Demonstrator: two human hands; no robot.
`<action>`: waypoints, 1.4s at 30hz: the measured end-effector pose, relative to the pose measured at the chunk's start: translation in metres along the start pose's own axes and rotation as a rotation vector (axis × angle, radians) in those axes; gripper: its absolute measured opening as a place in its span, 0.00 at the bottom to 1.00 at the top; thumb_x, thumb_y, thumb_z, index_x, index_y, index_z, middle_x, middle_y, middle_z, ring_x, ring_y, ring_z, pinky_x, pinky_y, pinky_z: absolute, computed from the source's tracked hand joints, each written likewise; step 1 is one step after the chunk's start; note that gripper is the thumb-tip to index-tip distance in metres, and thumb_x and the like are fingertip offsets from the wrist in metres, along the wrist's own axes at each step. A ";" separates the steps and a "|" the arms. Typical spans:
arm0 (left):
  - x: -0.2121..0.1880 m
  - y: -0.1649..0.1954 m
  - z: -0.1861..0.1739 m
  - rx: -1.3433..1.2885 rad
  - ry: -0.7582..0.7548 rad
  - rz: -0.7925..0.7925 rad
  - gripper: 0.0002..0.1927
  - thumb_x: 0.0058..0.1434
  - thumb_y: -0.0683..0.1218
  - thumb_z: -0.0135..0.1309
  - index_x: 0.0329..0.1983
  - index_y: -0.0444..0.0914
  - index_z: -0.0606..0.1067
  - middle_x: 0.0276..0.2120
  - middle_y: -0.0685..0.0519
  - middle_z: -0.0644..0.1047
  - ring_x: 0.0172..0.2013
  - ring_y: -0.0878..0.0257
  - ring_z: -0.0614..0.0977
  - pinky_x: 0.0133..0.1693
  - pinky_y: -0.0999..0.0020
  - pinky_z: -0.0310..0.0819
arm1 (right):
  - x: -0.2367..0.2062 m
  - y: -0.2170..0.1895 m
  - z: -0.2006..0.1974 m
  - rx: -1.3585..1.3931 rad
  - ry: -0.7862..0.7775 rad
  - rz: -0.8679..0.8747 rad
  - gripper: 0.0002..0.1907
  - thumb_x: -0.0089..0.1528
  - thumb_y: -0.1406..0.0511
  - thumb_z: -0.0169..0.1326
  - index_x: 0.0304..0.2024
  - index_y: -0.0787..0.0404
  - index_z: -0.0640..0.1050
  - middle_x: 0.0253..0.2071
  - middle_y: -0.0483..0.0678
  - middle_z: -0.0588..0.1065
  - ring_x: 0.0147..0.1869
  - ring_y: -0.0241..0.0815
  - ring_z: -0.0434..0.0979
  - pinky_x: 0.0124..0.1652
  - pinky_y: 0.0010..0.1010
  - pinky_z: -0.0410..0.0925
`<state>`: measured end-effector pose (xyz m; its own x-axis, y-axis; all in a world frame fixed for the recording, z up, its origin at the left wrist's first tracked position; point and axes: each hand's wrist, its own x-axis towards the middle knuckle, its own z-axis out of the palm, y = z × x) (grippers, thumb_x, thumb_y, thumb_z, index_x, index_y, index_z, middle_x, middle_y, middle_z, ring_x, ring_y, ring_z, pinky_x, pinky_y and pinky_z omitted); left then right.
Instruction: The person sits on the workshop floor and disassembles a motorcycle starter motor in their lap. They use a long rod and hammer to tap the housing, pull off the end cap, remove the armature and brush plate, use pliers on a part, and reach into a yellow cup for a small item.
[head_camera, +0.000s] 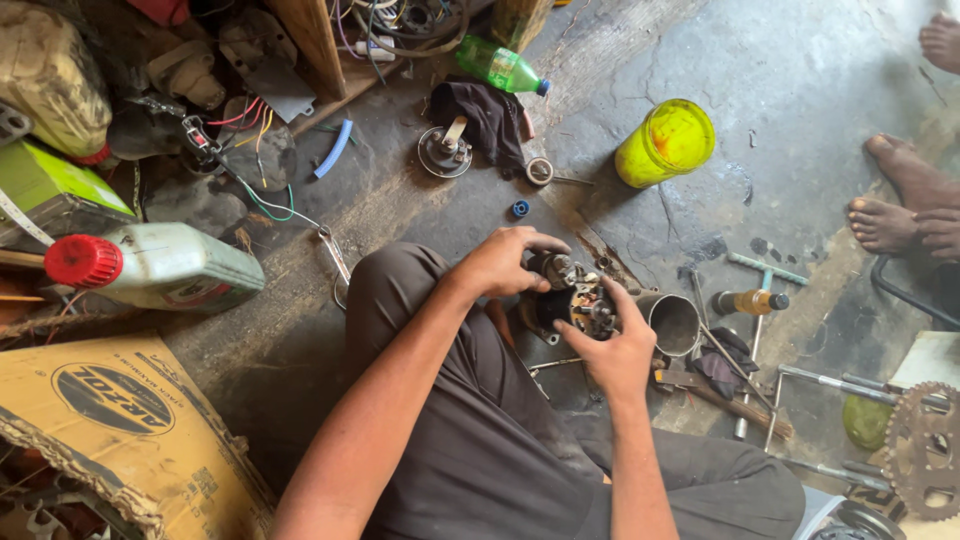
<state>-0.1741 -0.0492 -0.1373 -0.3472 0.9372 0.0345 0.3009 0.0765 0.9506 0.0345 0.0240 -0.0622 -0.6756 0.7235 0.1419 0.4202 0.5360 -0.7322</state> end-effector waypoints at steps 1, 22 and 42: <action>-0.001 0.000 -0.001 -0.006 0.002 -0.009 0.34 0.41 0.42 0.71 0.56 0.47 0.79 0.48 0.49 0.82 0.49 0.54 0.84 0.51 0.63 0.77 | 0.000 -0.002 0.000 -0.008 0.000 -0.012 0.41 0.45 0.66 0.74 0.60 0.66 0.74 0.49 0.54 0.81 0.51 0.40 0.82 0.52 0.33 0.73; -0.007 0.053 -0.003 0.226 0.094 0.053 0.23 0.43 0.60 0.70 0.39 0.46 0.82 0.39 0.50 0.78 0.43 0.51 0.82 0.48 0.58 0.77 | 0.004 -0.011 -0.005 0.039 0.013 -0.094 0.43 0.43 0.64 0.73 0.60 0.63 0.72 0.55 0.57 0.77 0.58 0.52 0.80 0.55 0.39 0.72; -0.004 0.045 -0.004 0.022 0.019 -0.098 0.20 0.42 0.45 0.66 0.41 0.38 0.81 0.39 0.51 0.82 0.38 0.62 0.84 0.44 0.66 0.79 | 0.001 -0.012 -0.004 0.044 -0.015 -0.086 0.43 0.43 0.64 0.73 0.60 0.62 0.72 0.57 0.54 0.76 0.59 0.52 0.79 0.55 0.37 0.71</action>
<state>-0.1627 -0.0513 -0.0938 -0.3928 0.9181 -0.0519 0.2845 0.1750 0.9426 0.0315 0.0198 -0.0508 -0.7171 0.6690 0.1955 0.3337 0.5758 -0.7464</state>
